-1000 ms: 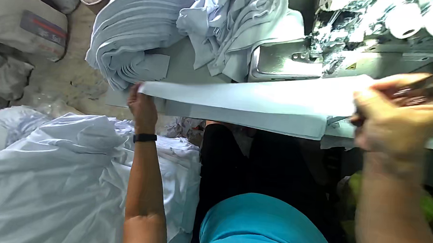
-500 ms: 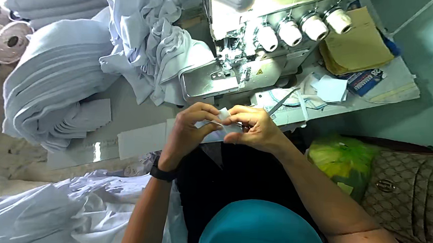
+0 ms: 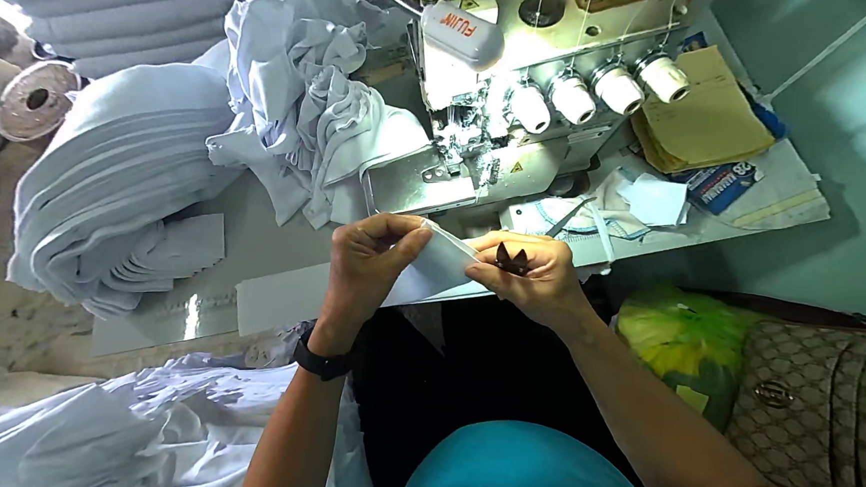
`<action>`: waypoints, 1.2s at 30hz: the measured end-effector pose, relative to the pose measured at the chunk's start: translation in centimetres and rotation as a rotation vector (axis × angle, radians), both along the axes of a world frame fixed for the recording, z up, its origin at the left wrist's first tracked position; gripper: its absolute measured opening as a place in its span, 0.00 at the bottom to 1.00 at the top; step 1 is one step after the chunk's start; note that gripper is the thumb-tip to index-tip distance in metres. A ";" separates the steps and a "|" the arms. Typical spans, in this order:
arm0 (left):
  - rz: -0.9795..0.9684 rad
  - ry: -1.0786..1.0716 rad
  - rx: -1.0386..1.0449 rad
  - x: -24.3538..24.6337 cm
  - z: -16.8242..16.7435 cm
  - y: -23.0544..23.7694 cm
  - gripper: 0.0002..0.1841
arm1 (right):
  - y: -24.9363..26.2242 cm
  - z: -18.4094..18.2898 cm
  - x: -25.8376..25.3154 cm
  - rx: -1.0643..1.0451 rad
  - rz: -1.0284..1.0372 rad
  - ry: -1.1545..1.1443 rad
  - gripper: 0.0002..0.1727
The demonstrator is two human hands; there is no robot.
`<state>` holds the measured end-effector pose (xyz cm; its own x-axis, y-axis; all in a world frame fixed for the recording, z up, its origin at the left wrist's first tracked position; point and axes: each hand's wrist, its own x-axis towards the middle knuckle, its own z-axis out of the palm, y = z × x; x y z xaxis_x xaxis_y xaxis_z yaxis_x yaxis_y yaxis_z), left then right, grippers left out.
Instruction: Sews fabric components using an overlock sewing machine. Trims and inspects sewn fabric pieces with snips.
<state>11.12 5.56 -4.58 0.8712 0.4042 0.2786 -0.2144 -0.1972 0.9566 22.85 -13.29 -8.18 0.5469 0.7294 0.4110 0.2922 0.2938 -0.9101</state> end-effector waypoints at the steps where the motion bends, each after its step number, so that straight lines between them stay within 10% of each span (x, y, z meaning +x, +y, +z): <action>1: 0.015 -0.006 -0.026 0.1 -0.2 -0.2 0.06 | 0.0 -0.1 0.0 -0.001 -0.005 0.019 0.08; 9: 0.132 -0.070 -0.140 1.4 -1.7 -0.3 0.09 | 2.3 -0.6 -0.9 0.000 -0.113 0.209 0.06; 18: -0.022 -0.034 0.794 6.3 -0.4 2.8 0.04 | 3.9 -3.1 -1.3 -0.076 -0.407 0.071 0.08; 23: 0.334 0.222 1.268 4.0 -2.2 -3.6 0.14 | 2.8 -3.3 -1.7 -0.080 -0.436 -0.105 0.05; 36: 0.111 0.256 0.907 5.8 -1.0 2.3 0.14 | 5.7 -1.7 2.3 -0.209 -0.622 -0.475 0.08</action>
<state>16.87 7.83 -5.54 0.9192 0.2114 0.3323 0.0454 -0.8950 0.4438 25.12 -7.54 -9.89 0.6789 0.4363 0.5905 0.7153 -0.2119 -0.6659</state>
